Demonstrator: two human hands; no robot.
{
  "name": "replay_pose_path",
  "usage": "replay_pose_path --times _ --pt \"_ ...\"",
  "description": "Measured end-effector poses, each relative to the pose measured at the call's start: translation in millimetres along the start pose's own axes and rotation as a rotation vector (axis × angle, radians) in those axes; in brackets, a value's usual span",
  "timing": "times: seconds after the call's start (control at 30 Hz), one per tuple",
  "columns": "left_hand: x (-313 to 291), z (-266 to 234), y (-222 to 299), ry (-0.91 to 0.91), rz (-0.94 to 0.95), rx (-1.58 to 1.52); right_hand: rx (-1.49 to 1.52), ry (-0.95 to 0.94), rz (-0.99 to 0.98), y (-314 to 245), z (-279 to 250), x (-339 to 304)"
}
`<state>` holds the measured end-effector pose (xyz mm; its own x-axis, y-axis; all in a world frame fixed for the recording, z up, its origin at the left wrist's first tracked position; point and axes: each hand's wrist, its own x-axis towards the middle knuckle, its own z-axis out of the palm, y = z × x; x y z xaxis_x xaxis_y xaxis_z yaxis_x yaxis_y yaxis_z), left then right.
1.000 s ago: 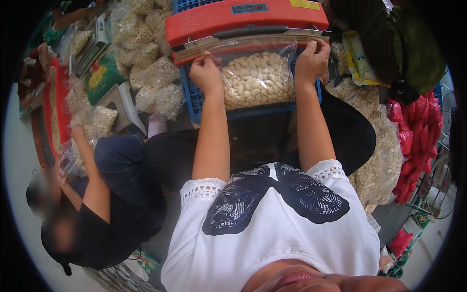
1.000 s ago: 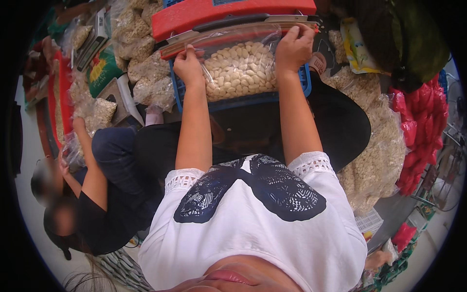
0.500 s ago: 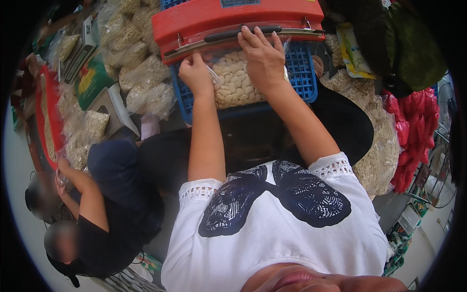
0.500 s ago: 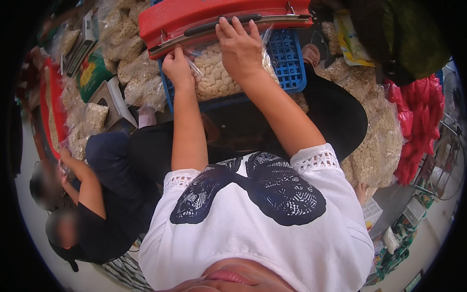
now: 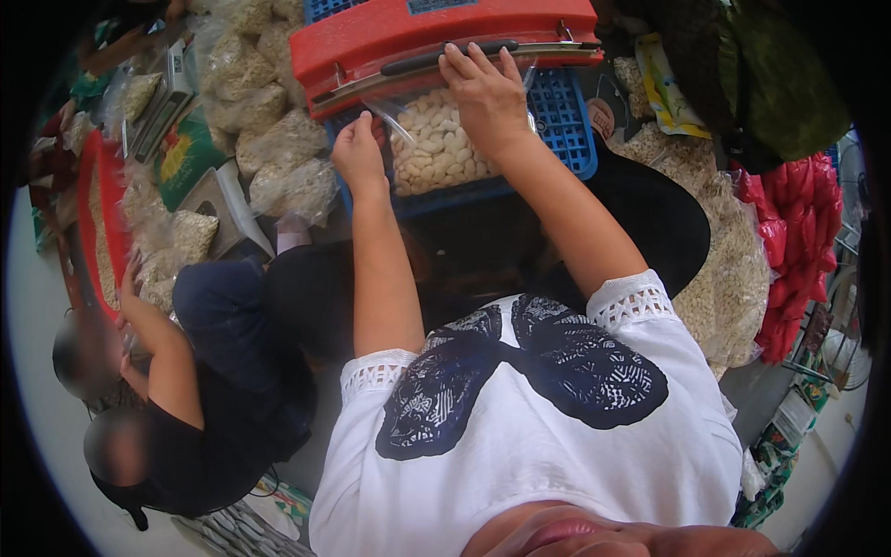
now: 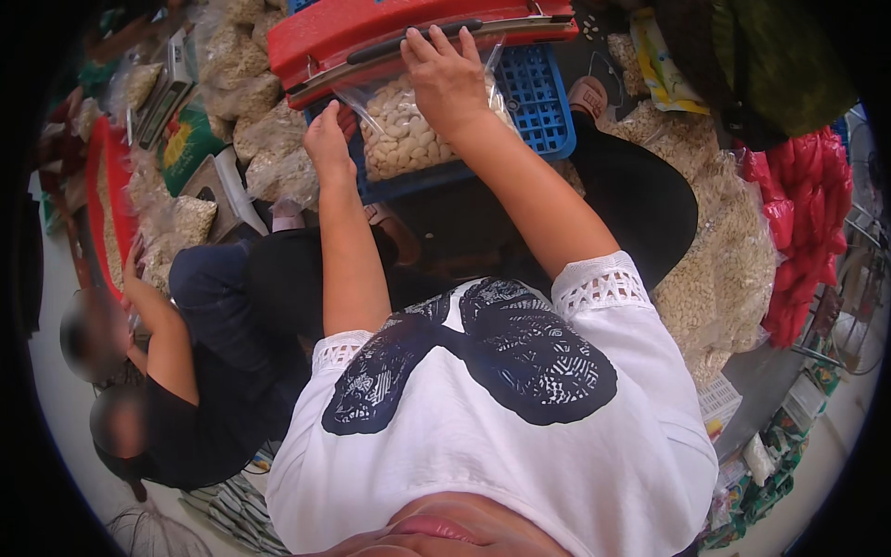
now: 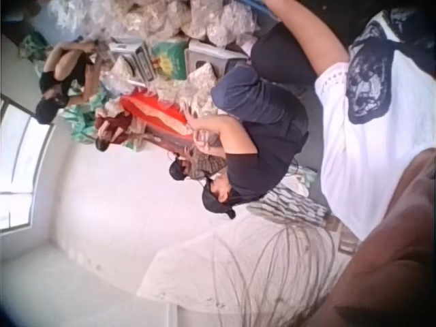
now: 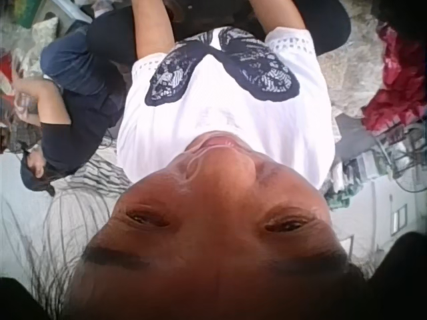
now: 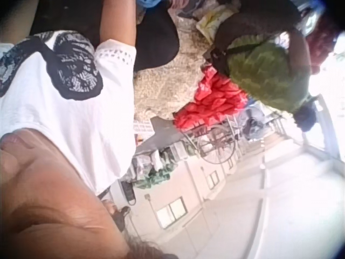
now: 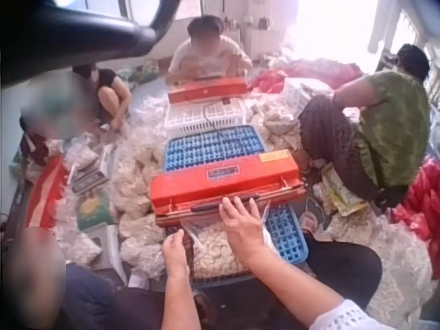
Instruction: The person uses a heat sealer to seal plastic bags filled with cashew nuts. They pick up bags from a blue crate, align the opening in the heat sealer, press down the arm to seal the bag, and then stack the finished bags on a large pile.
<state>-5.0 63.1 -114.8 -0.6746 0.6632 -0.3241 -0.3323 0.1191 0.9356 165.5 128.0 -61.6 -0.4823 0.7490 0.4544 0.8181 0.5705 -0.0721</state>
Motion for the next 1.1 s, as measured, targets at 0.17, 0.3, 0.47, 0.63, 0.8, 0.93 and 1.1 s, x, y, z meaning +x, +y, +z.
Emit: replay_pose_path --times 0.17,0.3,0.47,0.63,0.8,0.93,1.1 --pt "-7.0 -5.7 0.5 -0.146 -0.071 0.025 0.464 0.321 0.215 47.6 -15.3 -11.8" --pt "0.5 -21.0 -18.5 -0.254 -0.02 0.253 1.024 -0.037 0.941 62.8 6.4 -72.5" --pt "-35.3 6.9 30.2 -0.448 0.122 0.857 0.916 -0.39 0.86 50.8 -25.4 -63.2" --pt "-45.7 15.6 23.3 -0.504 0.392 0.995 0.57 -0.122 0.445 35.8 1.0 -76.3" --pt "-49.7 17.2 8.0 -0.422 0.462 0.795 0.822 -0.237 0.692 23.6 -18.5 -64.9" --pt "-60.8 24.8 23.6 -0.408 0.368 0.578 1.151 -0.091 0.78 33.5 -38.9 -71.5" --pt "-17.6 12.7 -26.0 -0.35 -0.141 0.369 0.914 -0.12 1.017 54.2 0.0 -87.5"
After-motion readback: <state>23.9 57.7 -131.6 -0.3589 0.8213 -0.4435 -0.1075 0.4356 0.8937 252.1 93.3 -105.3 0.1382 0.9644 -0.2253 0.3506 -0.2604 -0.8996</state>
